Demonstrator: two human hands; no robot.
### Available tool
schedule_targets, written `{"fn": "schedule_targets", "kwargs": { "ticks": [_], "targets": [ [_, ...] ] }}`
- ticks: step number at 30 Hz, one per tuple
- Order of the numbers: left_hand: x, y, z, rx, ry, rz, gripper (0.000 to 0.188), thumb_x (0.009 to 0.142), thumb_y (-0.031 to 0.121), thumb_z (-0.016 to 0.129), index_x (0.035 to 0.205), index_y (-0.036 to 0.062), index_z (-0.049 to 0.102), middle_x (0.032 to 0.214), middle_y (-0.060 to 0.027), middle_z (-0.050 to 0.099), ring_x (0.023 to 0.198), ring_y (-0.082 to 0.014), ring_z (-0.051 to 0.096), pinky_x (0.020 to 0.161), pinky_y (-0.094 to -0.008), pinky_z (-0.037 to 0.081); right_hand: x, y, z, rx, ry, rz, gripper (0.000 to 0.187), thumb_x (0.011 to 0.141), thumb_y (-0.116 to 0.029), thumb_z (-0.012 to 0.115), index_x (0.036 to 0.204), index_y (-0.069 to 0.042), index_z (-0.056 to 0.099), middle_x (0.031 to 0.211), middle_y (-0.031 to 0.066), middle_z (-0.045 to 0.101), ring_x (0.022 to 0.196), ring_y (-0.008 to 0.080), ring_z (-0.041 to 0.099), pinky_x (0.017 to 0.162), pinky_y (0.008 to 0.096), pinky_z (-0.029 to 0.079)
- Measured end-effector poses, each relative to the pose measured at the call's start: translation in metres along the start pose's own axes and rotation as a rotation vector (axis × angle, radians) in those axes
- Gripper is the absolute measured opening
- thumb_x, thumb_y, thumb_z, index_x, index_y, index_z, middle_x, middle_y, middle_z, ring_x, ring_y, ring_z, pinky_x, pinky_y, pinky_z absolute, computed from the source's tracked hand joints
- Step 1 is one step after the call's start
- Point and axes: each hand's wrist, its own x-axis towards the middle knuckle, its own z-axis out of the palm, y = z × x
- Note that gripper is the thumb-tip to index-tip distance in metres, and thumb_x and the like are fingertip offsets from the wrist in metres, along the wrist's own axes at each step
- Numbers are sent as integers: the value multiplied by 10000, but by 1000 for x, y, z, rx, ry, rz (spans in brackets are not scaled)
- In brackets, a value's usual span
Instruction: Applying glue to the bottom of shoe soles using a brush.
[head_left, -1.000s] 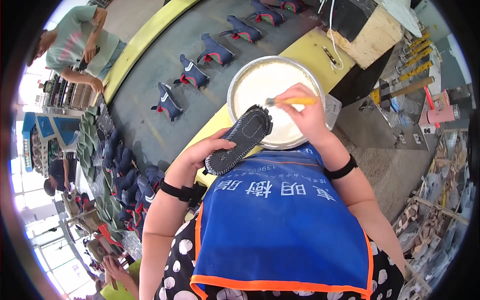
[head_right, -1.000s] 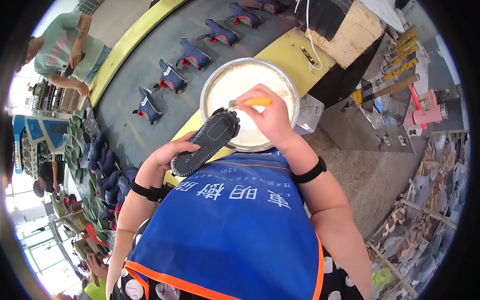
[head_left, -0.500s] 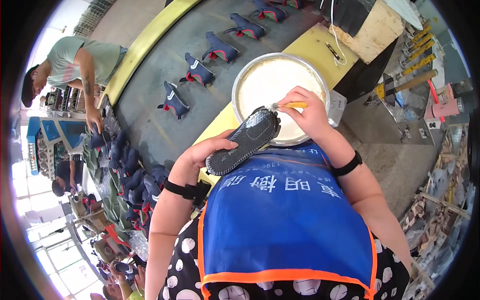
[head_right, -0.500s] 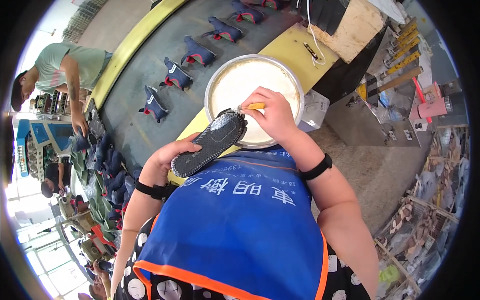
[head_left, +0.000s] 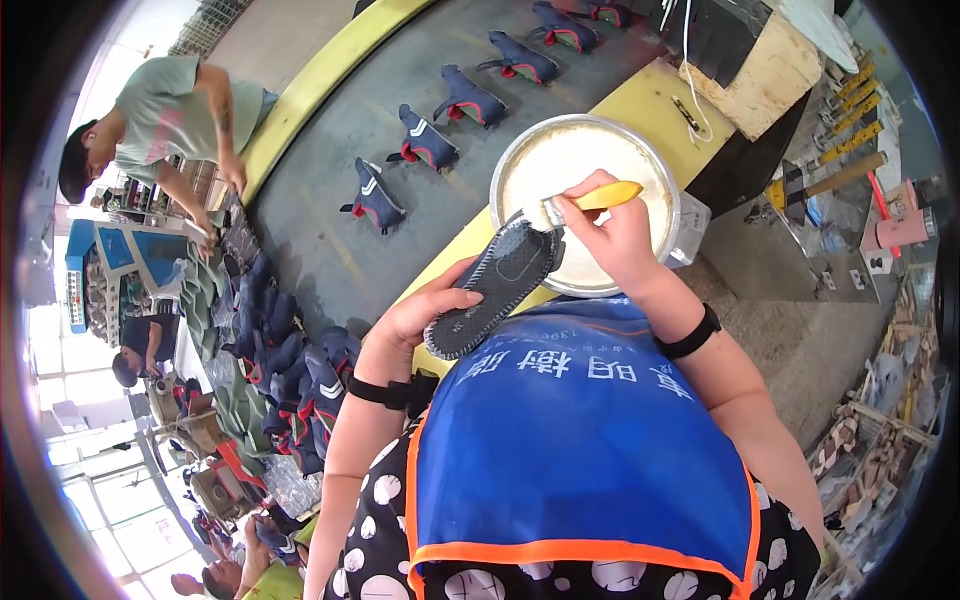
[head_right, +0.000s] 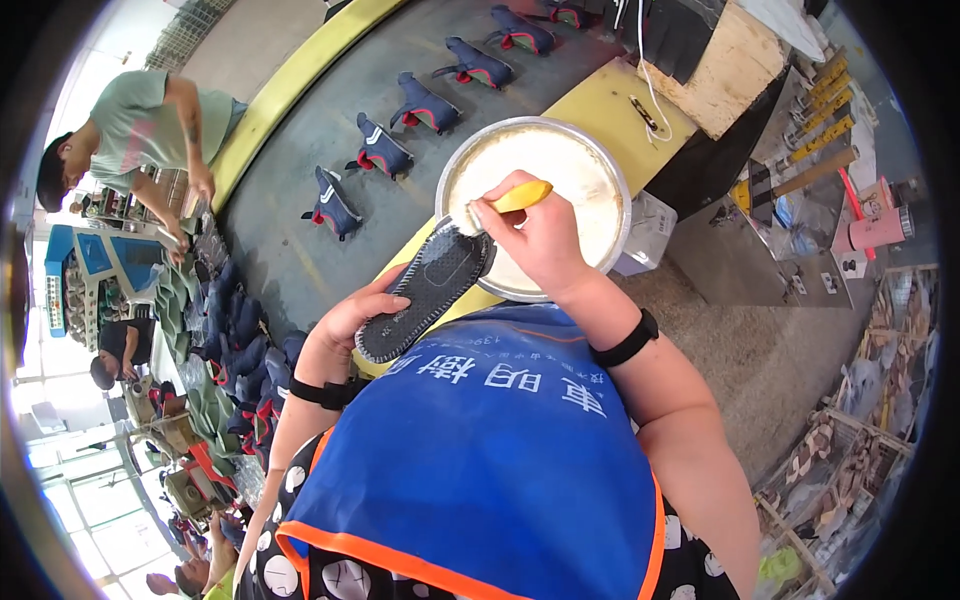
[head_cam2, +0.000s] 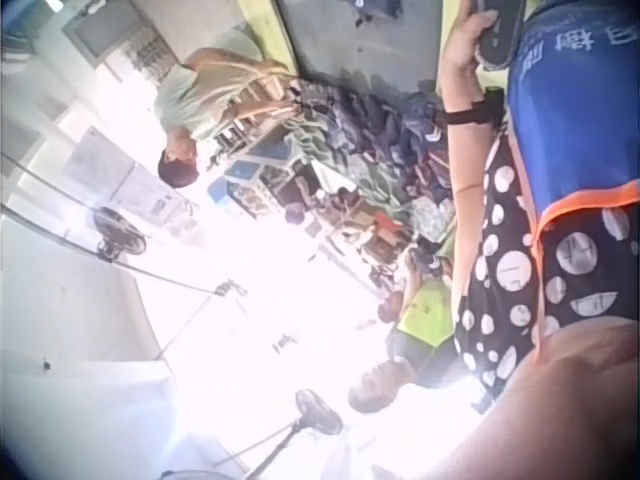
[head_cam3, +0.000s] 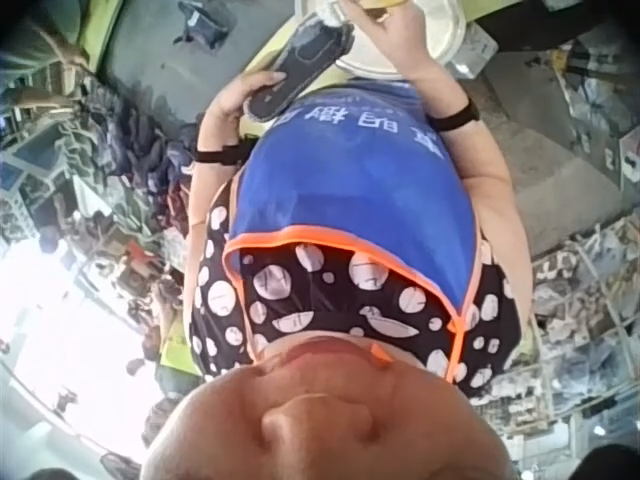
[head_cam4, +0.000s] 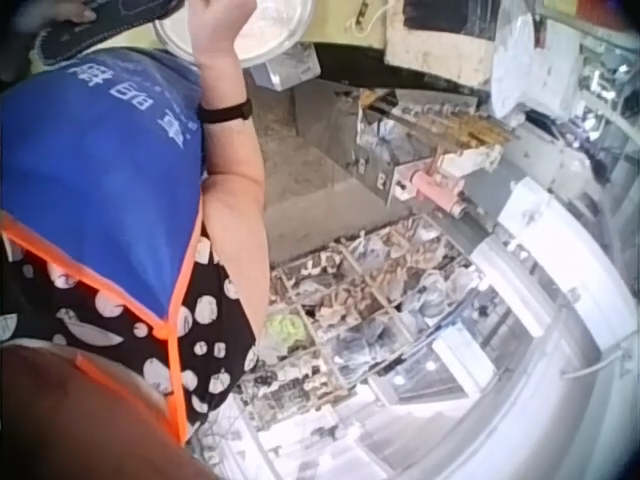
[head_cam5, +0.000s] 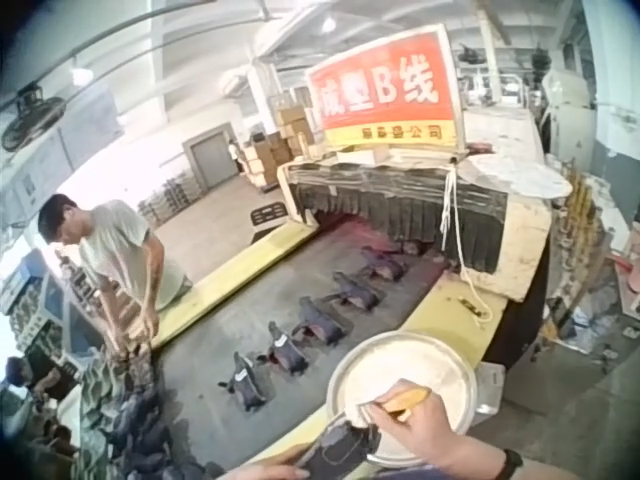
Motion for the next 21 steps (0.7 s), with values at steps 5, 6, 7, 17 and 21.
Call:
{"fn": "schedule_targets", "kwargs": {
  "ticks": [5,6,7,17,21],
  "targets": [
    [-6,-12,1,114,86,166,738,839,172,653,1500,49,348,1360,-125,529,1229,-204,521,1049,-317,400,1,5,5,-171,-4,83,172,875,-111,715,811,-43,571,630,50,592,547,124,581,536,272,457],
    [-7,-13,0,174,132,204,755,826,179,668,1500,57,350,1369,-128,521,1247,-217,504,1069,-329,378,4,3,6,-269,24,90,191,878,-118,711,798,-43,555,622,54,586,536,124,571,528,276,447],
    [-7,-11,0,175,141,213,755,826,179,668,1500,57,350,1369,-128,521,1247,-217,504,1069,-329,378,8,1,9,-263,21,80,191,878,-118,711,798,-43,555,622,54,586,536,124,571,528,276,447],
    [-1,-26,10,44,347,378,788,845,182,676,1519,48,289,1379,-134,500,1236,-213,505,1051,-322,389,-31,-28,43,-67,-21,138,221,892,-101,695,763,-30,531,610,57,573,521,117,543,502,284,417],
    [-2,-31,8,93,389,399,794,845,178,682,1517,49,281,1361,-137,515,1224,-216,517,1033,-328,411,-38,-34,45,18,-75,84,206,906,-100,680,772,-31,539,605,46,568,543,80,542,496,275,413]
  ]
}}
